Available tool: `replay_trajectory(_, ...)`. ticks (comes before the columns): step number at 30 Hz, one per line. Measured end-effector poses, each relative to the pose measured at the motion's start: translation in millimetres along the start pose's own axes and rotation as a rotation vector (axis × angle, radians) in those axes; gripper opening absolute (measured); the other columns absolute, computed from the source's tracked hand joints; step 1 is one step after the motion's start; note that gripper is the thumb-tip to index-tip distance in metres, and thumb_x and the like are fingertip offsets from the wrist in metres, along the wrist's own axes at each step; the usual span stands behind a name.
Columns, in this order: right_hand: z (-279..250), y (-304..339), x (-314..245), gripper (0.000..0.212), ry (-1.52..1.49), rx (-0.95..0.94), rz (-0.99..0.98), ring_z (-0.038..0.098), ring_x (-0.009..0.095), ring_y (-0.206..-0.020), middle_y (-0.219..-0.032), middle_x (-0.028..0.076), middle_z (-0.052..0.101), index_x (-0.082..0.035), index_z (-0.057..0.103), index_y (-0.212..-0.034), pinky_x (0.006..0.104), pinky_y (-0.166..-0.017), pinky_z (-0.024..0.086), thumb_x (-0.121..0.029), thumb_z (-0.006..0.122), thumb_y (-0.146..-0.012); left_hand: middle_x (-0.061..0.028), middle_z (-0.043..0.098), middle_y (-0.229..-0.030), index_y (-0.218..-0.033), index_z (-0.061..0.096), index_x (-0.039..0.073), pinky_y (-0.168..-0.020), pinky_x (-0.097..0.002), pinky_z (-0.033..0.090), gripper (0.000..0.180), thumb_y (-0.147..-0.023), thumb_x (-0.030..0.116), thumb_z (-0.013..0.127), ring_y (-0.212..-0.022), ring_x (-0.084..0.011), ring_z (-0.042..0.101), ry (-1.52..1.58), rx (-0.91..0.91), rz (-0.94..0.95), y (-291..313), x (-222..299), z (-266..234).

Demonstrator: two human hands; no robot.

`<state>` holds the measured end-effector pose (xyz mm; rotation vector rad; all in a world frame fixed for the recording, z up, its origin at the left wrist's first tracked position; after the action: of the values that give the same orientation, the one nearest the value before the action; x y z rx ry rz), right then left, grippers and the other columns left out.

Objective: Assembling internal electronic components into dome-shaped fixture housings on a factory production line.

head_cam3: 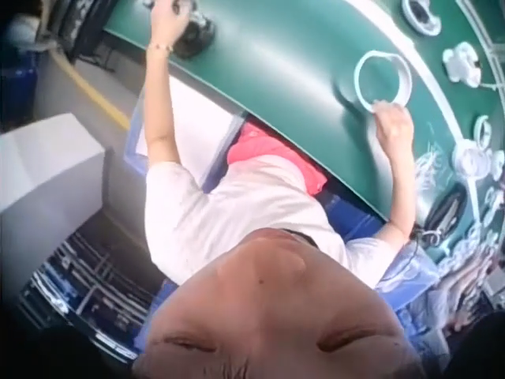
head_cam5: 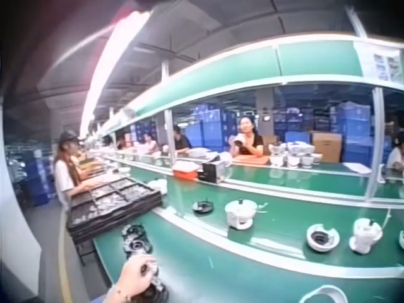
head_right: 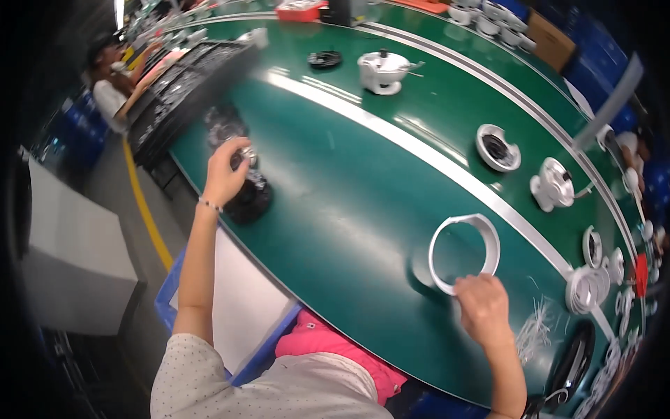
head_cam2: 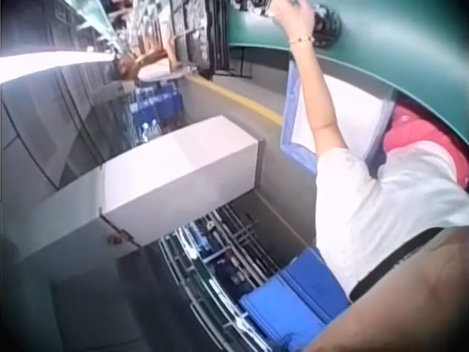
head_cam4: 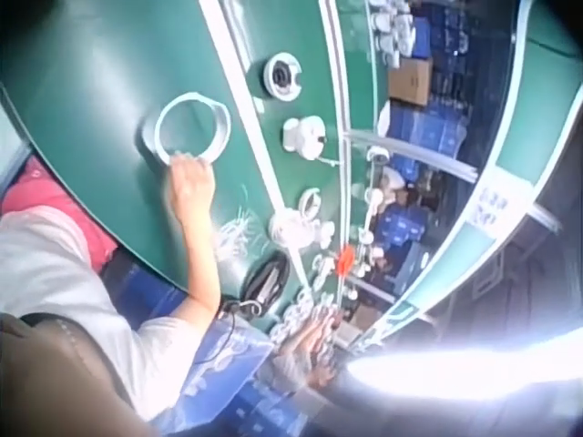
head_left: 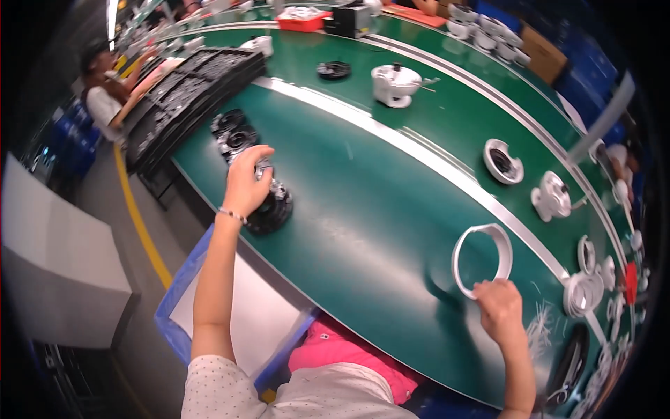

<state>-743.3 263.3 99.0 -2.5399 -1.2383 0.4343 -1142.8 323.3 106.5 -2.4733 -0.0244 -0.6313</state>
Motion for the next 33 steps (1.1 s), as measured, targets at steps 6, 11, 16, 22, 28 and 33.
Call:
replay_trajectory(6,61,-3,-14,0.01,-0.127,-0.151,0.019,0.059,0.025,-0.073,-0.079,0.008,0.062,-0.004,0.056,-0.073,0.0399,-0.074,0.045,0.0,0.057,-0.063,-0.0099,0.033,-0.131,-0.111,0.05,0.011,-0.099,-0.0515,0.016,0.057,-0.059,0.018,0.072,-0.126,-0.0328,0.017,-0.236,-0.526,0.0,36,-52,13)
replay_trajectory(11,64,-5,-15,0.01,-0.15,-0.212,0.059,0.058,0.026,-0.08,-0.086,0.008,0.061,-0.003,0.058,-0.07,0.0396,-0.076,0.043,0.001,0.058,-0.061,-0.0083,0.034,-0.13,-0.113,0.049,0.011,-0.1,-0.056,0.01,0.058,-0.06,0.021,0.072,-0.127,-0.0316,0.017,-0.326,-0.58,0.041,35,-42,37)
replay_trajectory(16,62,-1,-15,0.011,-0.084,-0.259,0.134,0.053,0.028,-0.091,-0.093,0.009,0.059,-0.002,0.06,-0.069,0.0409,-0.084,0.039,-0.001,0.061,-0.058,-0.0038,0.038,-0.128,-0.114,0.047,0.013,-0.098,-0.0578,0.015,0.055,-0.064,0.015,0.069,-0.124,-0.0282,0.026,-0.148,-0.787,0.329,41,24,92)
replay_trajectory(22,59,-26,-5,0.095,-0.025,-0.263,0.38,0.015,0.042,-0.124,-0.135,0.021,0.018,-0.004,0.036,-0.123,0.0564,-0.096,0.02,-0.046,0.076,-0.047,-0.0135,0.036,-0.128,-0.118,0.043,0.008,-0.097,-0.0409,0.029,0.069,-0.057,0.02,0.074,-0.119,-0.0306,0.033,0.153,-0.526,0.61,24,108,105)
replay_trajectory(28,101,-31,24,0.108,-0.172,-0.304,0.591,0.021,0.041,-0.121,-0.131,0.026,0.02,0.001,0.019,-0.13,0.0453,-0.097,0.027,-0.04,0.077,-0.048,-0.0111,0.06,-0.079,-0.106,0.047,-0.003,-0.059,-0.0275,0.049,0.045,-0.071,0.018,0.066,-0.066,-0.0172,0.059,0.446,-0.883,0.111,39,71,182)
replay_trajectory(33,93,-23,40,0.111,-0.341,-0.03,0.734,0.024,0.037,-0.121,-0.131,0.024,0.022,0.001,0.018,-0.13,0.0423,-0.097,0.027,-0.039,0.079,-0.046,-0.0083,0.057,-0.086,-0.095,0.043,0.0,-0.054,-0.0254,0.051,0.019,-0.079,0.002,0.053,-0.07,-0.0134,0.059,0.955,-0.975,-0.432,55,70,203)
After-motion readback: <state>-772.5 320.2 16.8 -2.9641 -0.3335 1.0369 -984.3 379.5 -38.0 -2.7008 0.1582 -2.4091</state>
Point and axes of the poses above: each hand's wrist, its own y-axis away from the middle knuckle, its own z-axis out of the palm, x = y × z, the point moved 10 cm from there along -y, towards the middle knuckle
